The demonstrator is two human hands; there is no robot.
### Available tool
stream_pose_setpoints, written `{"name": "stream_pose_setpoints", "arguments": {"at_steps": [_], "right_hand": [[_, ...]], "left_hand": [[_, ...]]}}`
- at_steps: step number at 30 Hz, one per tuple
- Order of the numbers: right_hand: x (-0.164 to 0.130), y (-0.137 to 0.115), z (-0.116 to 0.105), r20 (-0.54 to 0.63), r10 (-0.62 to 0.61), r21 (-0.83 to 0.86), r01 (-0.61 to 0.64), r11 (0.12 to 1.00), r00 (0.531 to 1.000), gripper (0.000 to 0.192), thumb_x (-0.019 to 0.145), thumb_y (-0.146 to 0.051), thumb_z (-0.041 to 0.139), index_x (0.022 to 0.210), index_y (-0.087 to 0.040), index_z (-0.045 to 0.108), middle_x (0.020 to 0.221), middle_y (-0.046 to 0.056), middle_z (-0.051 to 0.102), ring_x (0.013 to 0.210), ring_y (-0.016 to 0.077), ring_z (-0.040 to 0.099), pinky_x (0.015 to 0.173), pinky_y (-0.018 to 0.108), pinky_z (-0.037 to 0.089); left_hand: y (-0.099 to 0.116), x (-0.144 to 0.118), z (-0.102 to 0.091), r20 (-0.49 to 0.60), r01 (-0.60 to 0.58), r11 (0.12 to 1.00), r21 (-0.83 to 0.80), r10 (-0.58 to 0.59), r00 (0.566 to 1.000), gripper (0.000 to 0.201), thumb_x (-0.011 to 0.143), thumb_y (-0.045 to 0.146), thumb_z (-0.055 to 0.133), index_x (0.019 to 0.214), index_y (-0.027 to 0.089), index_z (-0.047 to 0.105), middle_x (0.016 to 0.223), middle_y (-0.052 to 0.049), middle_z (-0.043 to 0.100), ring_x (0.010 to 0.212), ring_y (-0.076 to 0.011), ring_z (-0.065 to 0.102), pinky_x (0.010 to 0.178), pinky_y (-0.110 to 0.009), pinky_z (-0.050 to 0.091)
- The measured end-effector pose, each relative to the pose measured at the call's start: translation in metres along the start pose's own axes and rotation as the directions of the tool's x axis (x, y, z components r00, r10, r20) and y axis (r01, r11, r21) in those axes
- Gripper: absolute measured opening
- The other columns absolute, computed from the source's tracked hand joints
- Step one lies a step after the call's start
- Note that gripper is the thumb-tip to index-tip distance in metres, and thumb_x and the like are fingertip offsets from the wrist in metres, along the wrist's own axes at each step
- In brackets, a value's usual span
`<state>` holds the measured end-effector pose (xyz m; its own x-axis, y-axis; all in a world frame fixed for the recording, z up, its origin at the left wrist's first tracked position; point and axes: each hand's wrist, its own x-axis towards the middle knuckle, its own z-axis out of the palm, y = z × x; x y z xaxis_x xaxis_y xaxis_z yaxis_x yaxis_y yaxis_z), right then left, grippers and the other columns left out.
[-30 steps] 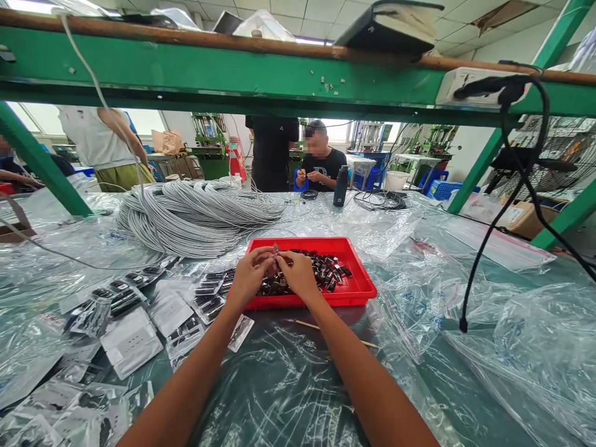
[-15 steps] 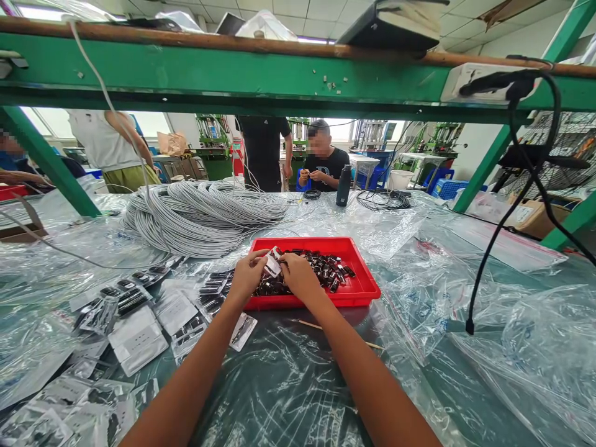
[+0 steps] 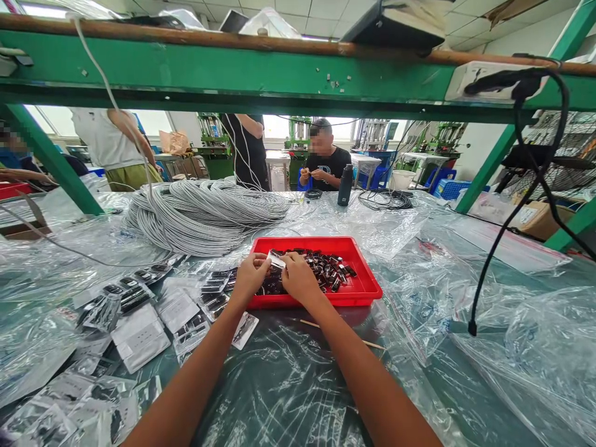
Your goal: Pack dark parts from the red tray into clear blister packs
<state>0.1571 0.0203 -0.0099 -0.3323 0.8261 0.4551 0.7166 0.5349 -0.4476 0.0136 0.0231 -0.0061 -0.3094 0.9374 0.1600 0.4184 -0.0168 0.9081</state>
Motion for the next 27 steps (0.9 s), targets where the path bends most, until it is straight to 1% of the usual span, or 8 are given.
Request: {"name": "stream_pose_setpoints", "arguments": {"at_steps": [4,7,12,16,19,21,24,27], "right_hand": [[-0.002,-0.003,0.001,0.046,-0.086,0.011,0.086,0.996,0.995,0.035,0.088,-0.005,0.046,0.117,-0.012,0.065,0.121,0.014,0.064,0.116,0.0233,0.058,0.107,0.037,0.042],[-0.003,-0.008,0.002,0.007,-0.082,0.023,0.081,0.996,0.997,0.036,0.088,-0.005,0.047,0.119,-0.013,0.064,0.122,0.014,0.063,0.115,0.023,0.059,0.105,0.037,0.045],[-0.001,-0.013,0.004,-0.122,-0.027,0.112,0.041,0.993,0.992,0.039,0.089,-0.014,0.053,0.126,-0.012,0.061,0.123,0.017,0.065,0.113,0.0255,0.062,0.101,0.04,0.049],[0.002,-0.014,0.0,-0.188,0.025,0.24,0.021,0.97,0.982,0.025,0.09,-0.018,0.057,0.112,-0.016,0.07,0.112,0.013,0.072,0.101,0.0232,0.068,0.094,0.037,0.053],[0.003,-0.012,-0.008,-0.187,0.106,0.388,-0.026,0.921,0.977,0.018,0.088,-0.021,0.062,0.101,-0.016,0.073,0.099,0.009,0.076,0.088,0.0209,0.072,0.082,0.031,0.056],[0.004,-0.009,-0.013,-0.165,0.14,0.434,-0.055,0.899,0.976,0.013,0.087,-0.022,0.065,0.094,-0.018,0.075,0.09,0.006,0.078,0.081,0.0205,0.073,0.077,0.03,0.057],[0.006,-0.004,-0.018,-0.117,0.121,0.388,-0.066,0.919,0.986,0.011,0.084,-0.018,0.065,0.084,-0.018,0.076,0.082,0.004,0.078,0.076,0.0204,0.073,0.073,0.029,0.056],[0.006,0.002,-0.021,-0.081,0.083,0.311,-0.054,0.949,0.993,0.017,0.079,-0.012,0.063,0.087,-0.017,0.077,0.081,0.005,0.078,0.073,0.0199,0.073,0.073,0.029,0.057]], "left_hand": [[-0.002,0.0,0.002,-0.023,-0.019,1.0,0.018,0.019,1.0,0.007,0.076,0.016,0.064,0.083,0.014,0.066,0.076,-0.008,0.073,0.073,-0.0211,0.071,0.077,-0.034,0.055],[-0.003,0.001,0.003,-0.023,-0.024,0.999,-0.023,0.023,0.999,0.012,0.076,0.015,0.063,0.086,0.013,0.068,0.085,-0.01,0.075,0.08,-0.0213,0.072,0.08,-0.033,0.055],[-0.001,0.001,0.003,0.043,-0.086,0.959,-0.269,0.101,0.994,0.015,0.075,0.023,0.066,0.087,0.015,0.071,0.089,-0.009,0.077,0.082,-0.0209,0.073,0.083,-0.034,0.057],[0.002,0.001,-0.002,0.099,-0.112,0.893,-0.436,0.171,0.98,0.026,0.07,0.033,0.072,0.089,0.014,0.07,0.089,-0.009,0.076,0.085,-0.022,0.072,0.086,-0.038,0.057],[0.006,0.0,-0.007,0.148,-0.107,0.859,-0.501,0.206,0.967,0.036,0.067,0.039,0.075,0.091,0.014,0.068,0.089,-0.008,0.075,0.085,-0.0216,0.071,0.082,-0.037,0.057],[0.009,-0.002,-0.008,0.174,-0.114,0.854,-0.507,0.231,0.957,0.038,0.066,0.041,0.075,0.091,0.015,0.067,0.088,-0.007,0.073,0.083,-0.0202,0.07,0.079,-0.035,0.057],[0.012,-0.004,-0.006,0.192,-0.131,0.872,-0.472,0.246,0.95,0.037,0.066,0.037,0.074,0.093,0.015,0.064,0.08,-0.004,0.07,0.076,-0.0176,0.068,0.073,-0.032,0.056],[0.016,-0.005,-0.005,0.107,-0.141,0.935,-0.324,0.184,0.977,0.027,0.069,0.029,0.068,0.092,0.016,0.061,0.07,0.0,0.065,0.065,-0.0159,0.065,0.067,-0.029,0.052]]}}
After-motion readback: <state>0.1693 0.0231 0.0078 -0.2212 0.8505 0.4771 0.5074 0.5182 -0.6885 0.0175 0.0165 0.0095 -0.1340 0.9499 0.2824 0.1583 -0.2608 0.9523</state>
